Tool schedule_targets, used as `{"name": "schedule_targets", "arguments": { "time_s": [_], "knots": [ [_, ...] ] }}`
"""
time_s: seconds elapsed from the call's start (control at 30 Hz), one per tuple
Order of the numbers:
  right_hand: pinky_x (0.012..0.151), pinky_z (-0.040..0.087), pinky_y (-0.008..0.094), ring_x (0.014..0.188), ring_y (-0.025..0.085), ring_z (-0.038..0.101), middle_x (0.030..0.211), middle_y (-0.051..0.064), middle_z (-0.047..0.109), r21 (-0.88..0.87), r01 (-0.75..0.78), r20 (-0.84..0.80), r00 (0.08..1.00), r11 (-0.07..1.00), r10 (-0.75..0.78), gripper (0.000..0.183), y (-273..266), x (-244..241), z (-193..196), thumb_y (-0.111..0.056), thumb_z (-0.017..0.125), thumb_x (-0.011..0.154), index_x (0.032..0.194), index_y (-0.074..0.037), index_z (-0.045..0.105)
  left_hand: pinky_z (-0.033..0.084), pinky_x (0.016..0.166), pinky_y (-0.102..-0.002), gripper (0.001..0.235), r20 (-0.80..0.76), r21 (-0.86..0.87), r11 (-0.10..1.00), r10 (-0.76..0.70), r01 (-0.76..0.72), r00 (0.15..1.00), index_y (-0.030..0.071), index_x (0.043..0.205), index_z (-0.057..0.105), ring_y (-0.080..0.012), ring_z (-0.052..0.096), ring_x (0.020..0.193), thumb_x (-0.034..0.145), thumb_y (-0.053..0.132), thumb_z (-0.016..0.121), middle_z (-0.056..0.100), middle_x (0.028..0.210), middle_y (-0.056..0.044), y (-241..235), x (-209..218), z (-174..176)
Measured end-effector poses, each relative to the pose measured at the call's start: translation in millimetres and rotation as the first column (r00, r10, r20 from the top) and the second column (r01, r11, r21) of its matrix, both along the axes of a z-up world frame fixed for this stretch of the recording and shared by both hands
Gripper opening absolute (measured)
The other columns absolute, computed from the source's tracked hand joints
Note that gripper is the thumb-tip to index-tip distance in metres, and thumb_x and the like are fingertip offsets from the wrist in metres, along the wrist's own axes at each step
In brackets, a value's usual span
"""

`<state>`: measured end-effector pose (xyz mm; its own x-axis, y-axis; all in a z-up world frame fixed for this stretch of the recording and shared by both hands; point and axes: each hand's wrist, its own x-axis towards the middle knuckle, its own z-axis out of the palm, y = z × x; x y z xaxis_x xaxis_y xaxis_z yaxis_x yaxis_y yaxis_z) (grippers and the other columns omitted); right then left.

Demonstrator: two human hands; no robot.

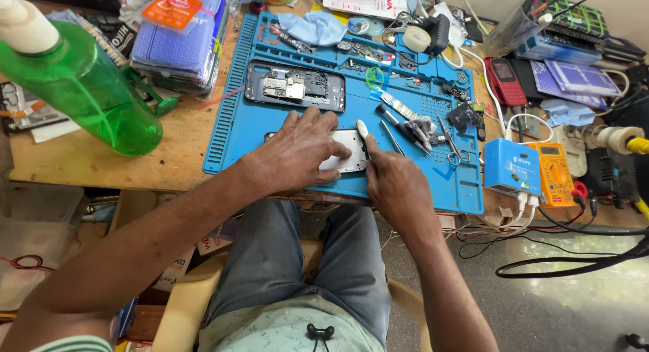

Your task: The person cleans the back of a disassembled smartphone using a toothbrush and a spray bottle. They repeatedly scrub the surface and edges of the phone's back cover while seated at a workbench.

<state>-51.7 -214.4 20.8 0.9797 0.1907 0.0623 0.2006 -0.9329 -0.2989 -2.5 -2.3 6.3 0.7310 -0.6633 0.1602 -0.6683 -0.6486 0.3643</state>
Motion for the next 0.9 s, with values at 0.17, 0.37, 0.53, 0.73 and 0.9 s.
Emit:
{"name": "schedule_targets", "arguments": {
  "time_s": [0.17,0.37,0.53,0.73,0.9],
  "knots": [
    [0.068,0.051,0.057,0.078,0.045,0.066,0.084,0.023,0.069,-0.069,-0.036,0.012,0.999,0.997,0.037,0.046,3.3,-26.2,13.0,-0.017,0.059,0.093,0.139,-0.009,0.059,0.041,0.091,-0.052,0.036,0.03,-0.03,1.0,-0.003,0.004,1.0,0.024,0.114,0.078,-0.0336,0.048,0.113,0.08,0.036,0.078,0.054,0.112,-0.012,2.0,-3.1,1.0],
    [0.069,0.05,0.057,0.078,0.044,0.066,0.082,0.022,0.067,-0.037,-0.023,0.031,0.999,0.999,0.024,0.041,2.2,-8.0,2.4,-0.018,0.057,0.097,0.138,-0.011,0.059,0.042,0.09,-0.052,0.034,0.044,-0.011,1.0,-0.004,0.005,0.999,0.023,0.113,0.078,-0.0329,0.049,0.111,0.081,0.035,0.077,0.054,0.112,-0.011,-1.2,-5.8,0.2],
    [0.068,0.049,0.057,0.076,0.045,0.065,0.08,0.022,0.067,-0.053,-0.026,-0.013,1.0,0.998,0.026,0.045,-6.9,-27.0,0.1,-0.018,0.057,0.097,0.14,-0.009,0.056,0.043,0.091,-0.053,0.035,0.052,0.006,1.0,0.011,-0.012,0.999,0.024,0.114,0.078,-0.0326,0.05,0.111,0.082,0.037,0.077,0.054,0.113,-0.011,-0.9,-5.1,-1.3],
    [0.068,0.05,0.057,0.077,0.045,0.066,0.085,0.022,0.067,-0.011,-0.022,0.028,0.999,1.0,0.022,0.044,-3.4,-22.1,-3.2,-0.017,0.056,0.097,0.14,-0.008,0.056,0.042,0.091,-0.053,0.037,0.024,0.013,1.0,0.007,-0.007,1.0,0.025,0.116,0.077,-0.0329,0.049,0.111,0.08,0.038,0.077,0.054,0.112,-0.012,-1.4,-6.1,-2.7],
    [0.065,0.05,0.056,0.075,0.044,0.066,0.082,0.021,0.067,-0.056,-0.015,-0.013,1.0,0.998,0.014,0.045,1.6,-16.6,3.9,-0.018,0.056,0.097,0.141,-0.009,0.055,0.042,0.091,-0.053,0.036,0.032,0.015,1.0,0.014,-0.014,0.999,0.025,0.114,0.077,-0.0327,0.049,0.111,0.081,0.039,0.077,0.054,0.114,-0.011,-2.9,-6.0,1.4]
  ]
}}
